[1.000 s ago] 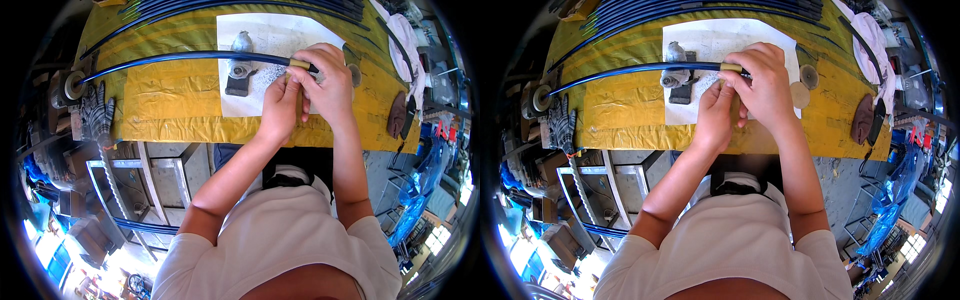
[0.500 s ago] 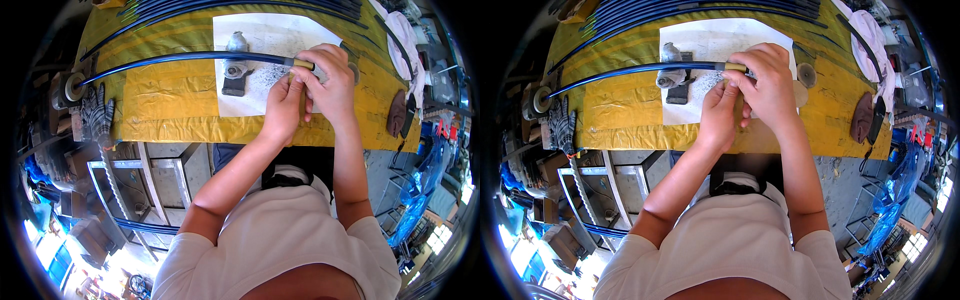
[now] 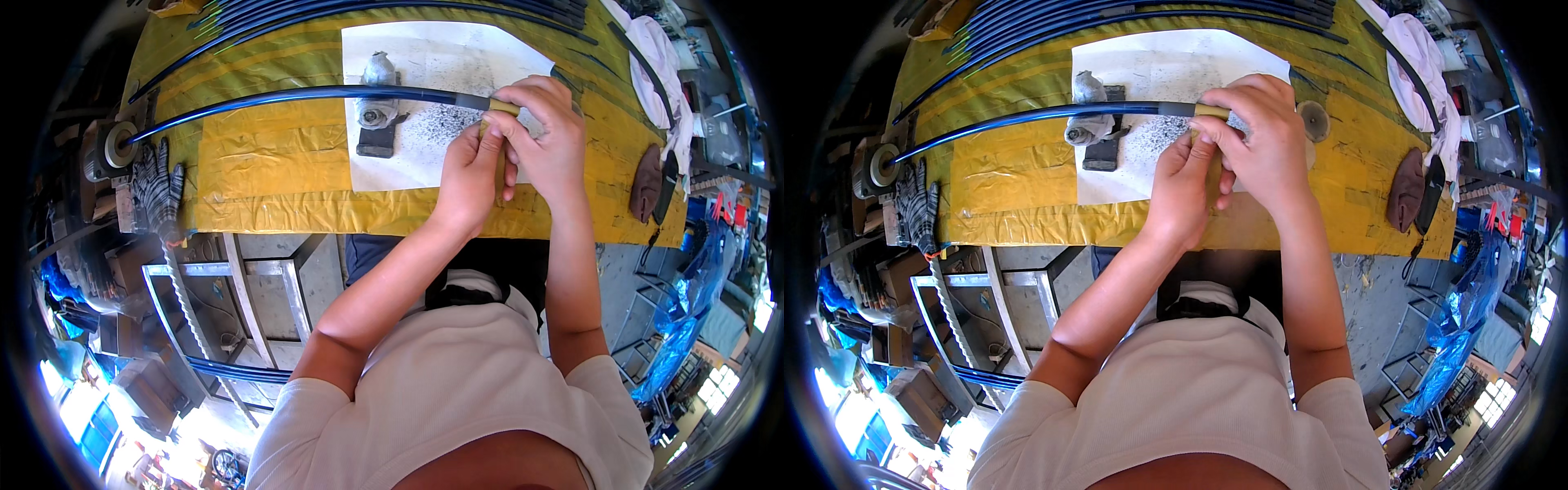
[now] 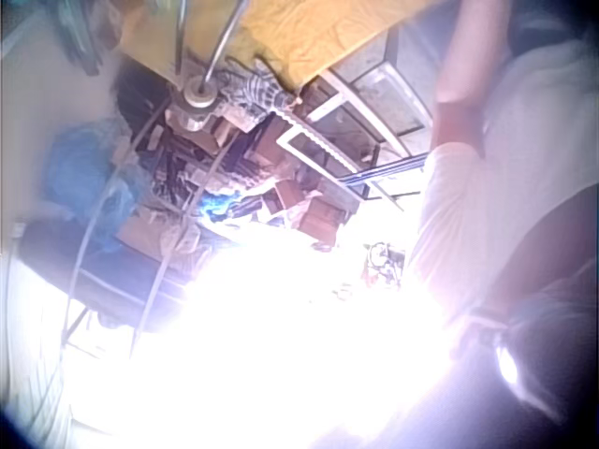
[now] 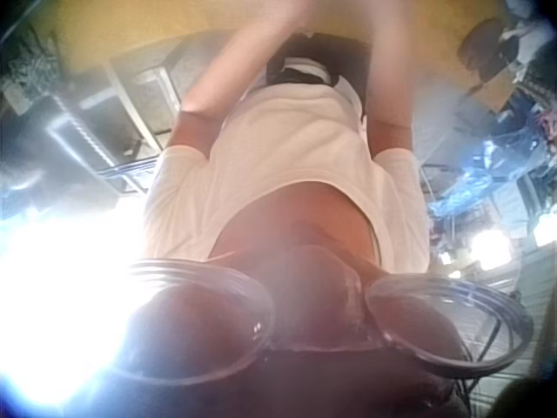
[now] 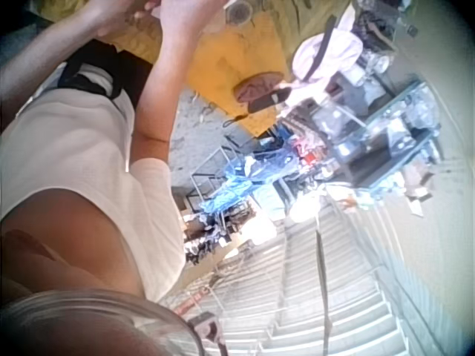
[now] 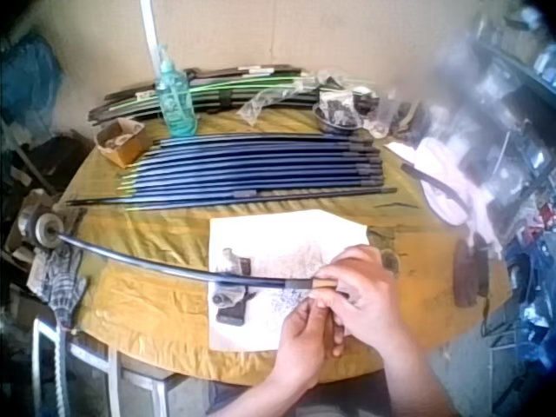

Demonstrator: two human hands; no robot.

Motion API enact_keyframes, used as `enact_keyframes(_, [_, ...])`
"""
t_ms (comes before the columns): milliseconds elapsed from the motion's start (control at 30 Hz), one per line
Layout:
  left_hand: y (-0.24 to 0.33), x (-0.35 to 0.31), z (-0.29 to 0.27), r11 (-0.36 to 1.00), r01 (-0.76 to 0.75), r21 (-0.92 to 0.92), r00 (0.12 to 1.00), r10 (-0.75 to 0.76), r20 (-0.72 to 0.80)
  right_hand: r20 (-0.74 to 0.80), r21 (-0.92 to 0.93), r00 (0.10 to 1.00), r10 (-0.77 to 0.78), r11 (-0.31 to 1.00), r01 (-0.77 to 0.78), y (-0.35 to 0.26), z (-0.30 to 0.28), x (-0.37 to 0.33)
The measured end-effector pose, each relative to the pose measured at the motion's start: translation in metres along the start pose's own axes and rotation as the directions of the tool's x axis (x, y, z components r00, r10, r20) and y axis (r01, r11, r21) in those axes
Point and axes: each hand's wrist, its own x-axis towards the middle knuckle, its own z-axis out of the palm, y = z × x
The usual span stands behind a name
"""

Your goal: The person repeatedly sands and wipes long, thin blue rods using a small yellow abrasive block and a brown cloth. They handle the rods one at a time, rubbing the surface and then wiping it clean before moving to the next rod.

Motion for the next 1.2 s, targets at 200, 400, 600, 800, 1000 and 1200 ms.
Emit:
enact_keyframes(200, [-0.002,0.001,0.002,1.0,-0.015,-0.01,1.0,0.015,0.015,-0.007,0.031,1.0,0.025,0.999,-0.025,0.0,-0.001,-0.001])
enact_keyframes(400, [-0.002,0.001,0.0,1.0,-0.002,0.004,1.0,0.002,0.027,0.003,0.034,0.999,0.036,0.999,-0.036,0.001,-0.001,-0.001])
enact_keyframes(600, [0.002,-0.001,-0.003,0.999,0.022,-0.027,1.0,-0.022,-0.014,0.008,0.055,0.999,0.042,0.998,-0.043,-0.005,0.005,0.001])
enact_keyframes(800, [0.01,-0.003,-0.011,1.0,-0.024,-0.003,0.999,0.024,-0.042,0.019,0.076,1.0,-0.014,0.997,0.013,-0.009,0.015,0.008])
enact_keyframes(1000, [0.015,-0.003,-0.014,0.999,-0.038,0.011,0.997,0.039,-0.059,0.01,0.089,0.999,-0.047,0.995,0.046,-0.009,0.021,0.011])
enact_keyframes(1200, [0.015,-0.003,-0.016,0.999,-0.044,0.015,0.997,0.045,-0.059,0.016,0.101,1.0,-0.027,0.995,0.025,-0.011,0.023,0.01])
